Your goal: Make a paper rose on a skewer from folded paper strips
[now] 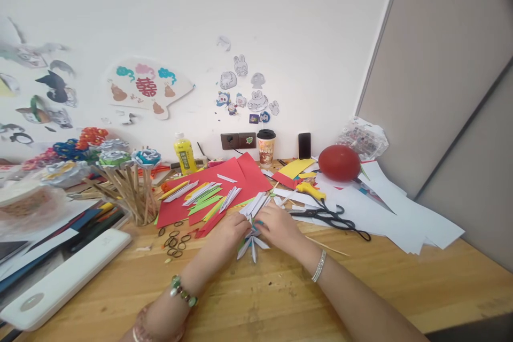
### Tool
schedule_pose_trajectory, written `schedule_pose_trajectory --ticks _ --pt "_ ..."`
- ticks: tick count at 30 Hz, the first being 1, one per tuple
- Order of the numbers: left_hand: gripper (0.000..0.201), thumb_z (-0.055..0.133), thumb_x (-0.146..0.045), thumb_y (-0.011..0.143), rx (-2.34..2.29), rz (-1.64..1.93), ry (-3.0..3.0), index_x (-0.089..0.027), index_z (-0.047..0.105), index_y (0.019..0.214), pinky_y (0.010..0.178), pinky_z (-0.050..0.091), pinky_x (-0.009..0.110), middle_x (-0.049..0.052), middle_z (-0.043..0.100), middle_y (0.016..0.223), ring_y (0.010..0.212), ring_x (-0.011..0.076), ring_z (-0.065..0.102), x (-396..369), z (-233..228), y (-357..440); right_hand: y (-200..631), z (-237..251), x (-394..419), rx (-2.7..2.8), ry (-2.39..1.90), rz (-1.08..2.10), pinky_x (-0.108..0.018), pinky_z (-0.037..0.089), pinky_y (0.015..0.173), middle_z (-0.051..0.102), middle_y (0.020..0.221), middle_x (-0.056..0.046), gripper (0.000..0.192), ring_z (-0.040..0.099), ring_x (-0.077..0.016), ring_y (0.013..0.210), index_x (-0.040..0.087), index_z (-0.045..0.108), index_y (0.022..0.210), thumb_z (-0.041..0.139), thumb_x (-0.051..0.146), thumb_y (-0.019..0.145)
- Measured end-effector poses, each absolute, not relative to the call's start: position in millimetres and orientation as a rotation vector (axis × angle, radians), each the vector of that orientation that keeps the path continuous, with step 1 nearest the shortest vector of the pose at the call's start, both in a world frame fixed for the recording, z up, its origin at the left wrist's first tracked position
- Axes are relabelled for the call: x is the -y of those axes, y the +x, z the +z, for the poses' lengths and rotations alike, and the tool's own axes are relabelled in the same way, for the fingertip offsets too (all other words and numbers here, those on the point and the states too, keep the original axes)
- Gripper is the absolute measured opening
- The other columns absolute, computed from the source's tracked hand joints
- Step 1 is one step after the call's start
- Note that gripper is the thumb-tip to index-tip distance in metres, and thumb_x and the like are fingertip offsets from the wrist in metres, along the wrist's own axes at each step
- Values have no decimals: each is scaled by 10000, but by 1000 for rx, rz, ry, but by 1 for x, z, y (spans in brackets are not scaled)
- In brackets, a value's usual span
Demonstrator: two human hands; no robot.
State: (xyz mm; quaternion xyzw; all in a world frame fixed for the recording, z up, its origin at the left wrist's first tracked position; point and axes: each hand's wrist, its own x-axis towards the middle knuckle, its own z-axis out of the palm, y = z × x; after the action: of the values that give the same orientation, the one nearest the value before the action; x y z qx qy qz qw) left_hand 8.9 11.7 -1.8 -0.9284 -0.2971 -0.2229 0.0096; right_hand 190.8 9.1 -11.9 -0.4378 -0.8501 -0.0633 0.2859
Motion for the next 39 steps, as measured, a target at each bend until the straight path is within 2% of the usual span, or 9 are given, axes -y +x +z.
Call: schedule_pose_trajectory --ticks 3,5,7,15,19,30,35,39 --pt "198 439 -226 898 1031 -804 -2905 -156 607 819 708 464 322 81 615 831 780 191 555 -15 -6 7 187 -13 -7 2297 -1096 -25 -273 434 727 657 834 -34 103 552 -176 861 175 633 816 630 277 818" --pt "182 476 -241 885 1091 -853 -2926 -160 623 814 719 468 320 76 627 828 786 190 566 -17 -7 6 184 -15 -7 2283 -1120 -13 -272 429 722 661 831 -33 86 556 -173 857 177 638 817 629 262 819" --pt "175 499 -229 872 1136 -848 -2955 -163 639 791 724 469 313 71 640 815 782 188 575 -17 -6 5 181 -18 -8 2276 -1155 -45 -267 421 695 659 802 -24 53 556 -170 826 179 638 783 624 213 821" --pt "178 507 -160 850 1142 -816 -2971 -144 650 745 691 461 290 72 654 779 733 177 578 -13 -1 11 180 -21 -10 2330 -1130 -397 -262 368 582 615 690 -19 141 529 -170 718 161 595 680 606 168 820" --pt "178 509 -143 839 1107 -870 -2950 -146 632 711 672 457 282 62 646 754 706 170 567 -12 -1 12 180 -18 -8 2409 -1091 -544 -265 327 523 606 681 -13 157 517 -164 694 161 593 695 564 146 848" --pt "183 486 -159 863 1041 -917 -2932 -146 623 742 672 467 278 62 640 773 718 163 574 -14 -5 11 178 -14 -6 2487 -1151 -572 -269 350 527 635 734 -22 136 517 -174 738 149 617 763 533 127 867" --pt "158 519 -152 848 1112 -856 -2936 -133 625 731 676 468 286 72 641 777 725 172 573 -10 -1 13 178 -14 -7 2439 -1177 -570 -272 348 532 625 739 -26 135 515 -177 740 158 598 738 553 177 863" --pt "171 511 -166 857 1111 -872 -2948 -133 627 735 673 466 286 78 642 789 732 175 572 -9 -1 13 177 -15 -6 2412 -1178 -580 -272 329 518 605 712 -28 168 507 -167 712 155 588 720 526 144 875"
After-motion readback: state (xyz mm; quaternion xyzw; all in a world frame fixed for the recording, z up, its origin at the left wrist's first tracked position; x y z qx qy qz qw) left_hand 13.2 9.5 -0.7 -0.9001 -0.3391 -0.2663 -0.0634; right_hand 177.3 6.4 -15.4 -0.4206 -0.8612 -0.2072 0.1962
